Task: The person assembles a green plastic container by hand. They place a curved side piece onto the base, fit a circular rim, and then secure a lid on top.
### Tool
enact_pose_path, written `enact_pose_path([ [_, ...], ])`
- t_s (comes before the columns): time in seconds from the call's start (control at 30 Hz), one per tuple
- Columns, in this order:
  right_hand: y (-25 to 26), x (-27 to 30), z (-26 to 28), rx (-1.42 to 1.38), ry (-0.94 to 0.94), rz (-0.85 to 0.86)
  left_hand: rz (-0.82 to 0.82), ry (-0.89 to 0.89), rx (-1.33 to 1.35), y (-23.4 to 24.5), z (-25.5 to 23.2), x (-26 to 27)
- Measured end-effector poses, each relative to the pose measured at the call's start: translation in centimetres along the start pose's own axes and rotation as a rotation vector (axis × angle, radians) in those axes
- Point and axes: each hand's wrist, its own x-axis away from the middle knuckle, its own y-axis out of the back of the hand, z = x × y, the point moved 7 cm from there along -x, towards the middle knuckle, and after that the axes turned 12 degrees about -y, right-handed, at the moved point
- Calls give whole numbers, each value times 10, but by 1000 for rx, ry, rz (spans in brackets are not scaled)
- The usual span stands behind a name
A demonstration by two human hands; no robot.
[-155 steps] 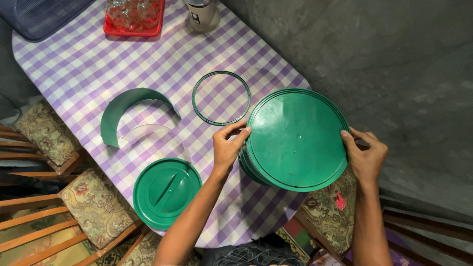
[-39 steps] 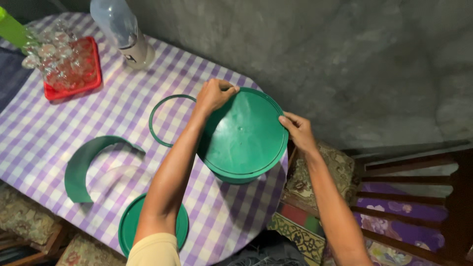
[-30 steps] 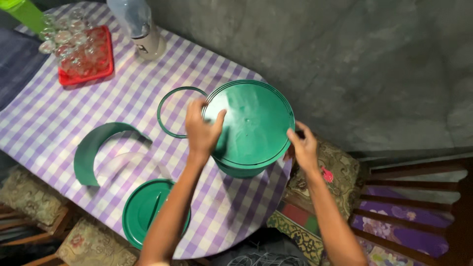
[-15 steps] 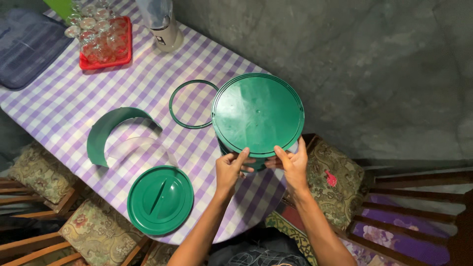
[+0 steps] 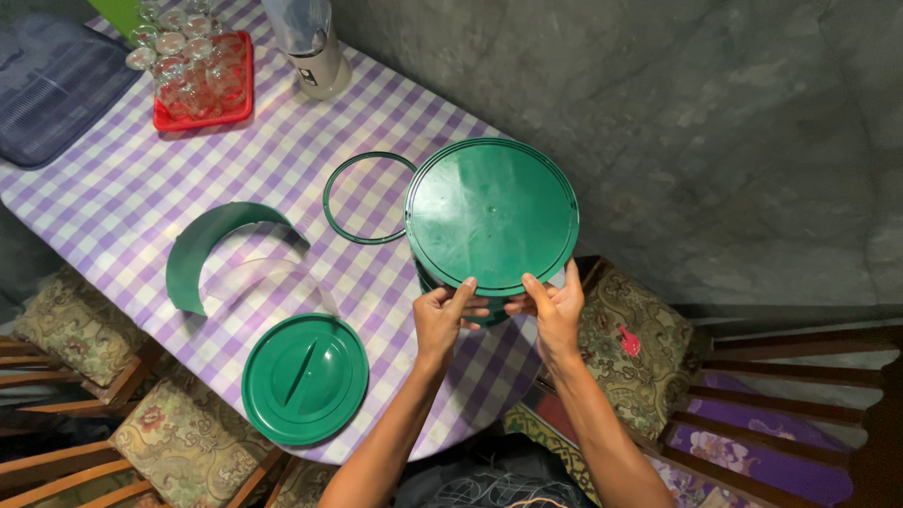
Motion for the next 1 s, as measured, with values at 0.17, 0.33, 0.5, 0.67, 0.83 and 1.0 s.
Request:
enact_pose_path([
  [0.17, 19, -13, -1, 28, -77, -111, -8, 8, -15, 3, 1, -7],
  [0.33, 38, -28, 6, 40, 33, -74, -7, -34, -58, 8, 0, -18],
  [0.5, 56, -40, -7, 58, 60, -130, 74, 35, -32, 11, 9, -21],
  [0.67, 78, -76, 1, 175, -64, -198, 37, -110, -203, 47, -21, -54],
  [0.83, 84, -119, 19, 286, -107, -177, -25, -152, -264, 67, -51, -98],
  [1.0, 79, -127, 22, 228, -50, -35, 128, -150, -195, 60, -55, -106],
])
